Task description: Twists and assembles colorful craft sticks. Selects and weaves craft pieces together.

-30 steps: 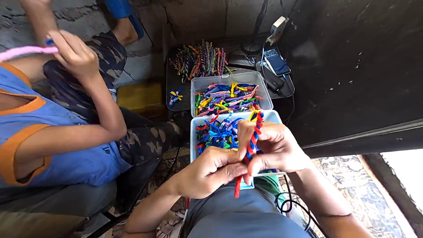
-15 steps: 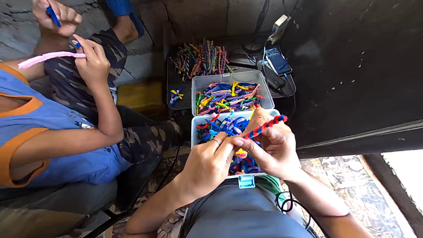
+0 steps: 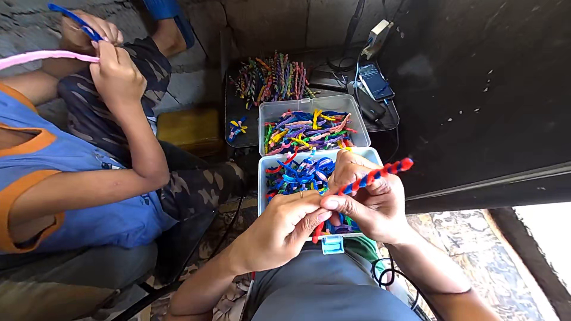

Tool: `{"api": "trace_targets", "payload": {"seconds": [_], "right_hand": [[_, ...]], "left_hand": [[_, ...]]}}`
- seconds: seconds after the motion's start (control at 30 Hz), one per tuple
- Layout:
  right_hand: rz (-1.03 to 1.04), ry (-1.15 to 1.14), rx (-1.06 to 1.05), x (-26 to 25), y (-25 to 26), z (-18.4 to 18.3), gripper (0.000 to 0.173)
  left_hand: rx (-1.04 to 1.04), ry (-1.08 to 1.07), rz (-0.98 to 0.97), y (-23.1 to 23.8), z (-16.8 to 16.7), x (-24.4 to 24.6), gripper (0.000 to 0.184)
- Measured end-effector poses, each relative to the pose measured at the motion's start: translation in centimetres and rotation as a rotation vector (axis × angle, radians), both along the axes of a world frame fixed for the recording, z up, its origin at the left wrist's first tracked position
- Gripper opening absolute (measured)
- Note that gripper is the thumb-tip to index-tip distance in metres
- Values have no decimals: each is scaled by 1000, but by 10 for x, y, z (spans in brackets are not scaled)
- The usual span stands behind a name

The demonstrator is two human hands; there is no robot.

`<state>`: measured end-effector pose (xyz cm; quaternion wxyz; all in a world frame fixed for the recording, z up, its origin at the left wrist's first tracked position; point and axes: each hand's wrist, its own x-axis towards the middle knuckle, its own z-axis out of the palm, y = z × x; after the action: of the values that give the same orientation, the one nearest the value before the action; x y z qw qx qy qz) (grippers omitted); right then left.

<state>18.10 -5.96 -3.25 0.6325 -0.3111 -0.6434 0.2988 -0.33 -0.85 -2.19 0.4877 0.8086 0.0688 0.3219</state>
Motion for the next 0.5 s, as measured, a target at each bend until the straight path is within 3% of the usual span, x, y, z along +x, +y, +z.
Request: {"api": "trace_targets", "payload": {"seconds": [0.1,0.17,0.23,0.4,0.5], "right_hand": [[-117,-41,-2,-3,0,-3,21],[-128,-50,-10,-4,1,-2,21],[-53,-36,-49,-1,2,1,21],[333,-19,-76,14,10,5,16],[289,3,-10,12,10,3,13]], "left_hand": [[223,55,216,-5,-5,1,31],[259,71,248,-5,-6,1,32],[121,52,140,-2,-3,-2,33],[-505,-23,-342,5,4,-9,27],[-553,-33,-383,5,4,-9,26]]}}
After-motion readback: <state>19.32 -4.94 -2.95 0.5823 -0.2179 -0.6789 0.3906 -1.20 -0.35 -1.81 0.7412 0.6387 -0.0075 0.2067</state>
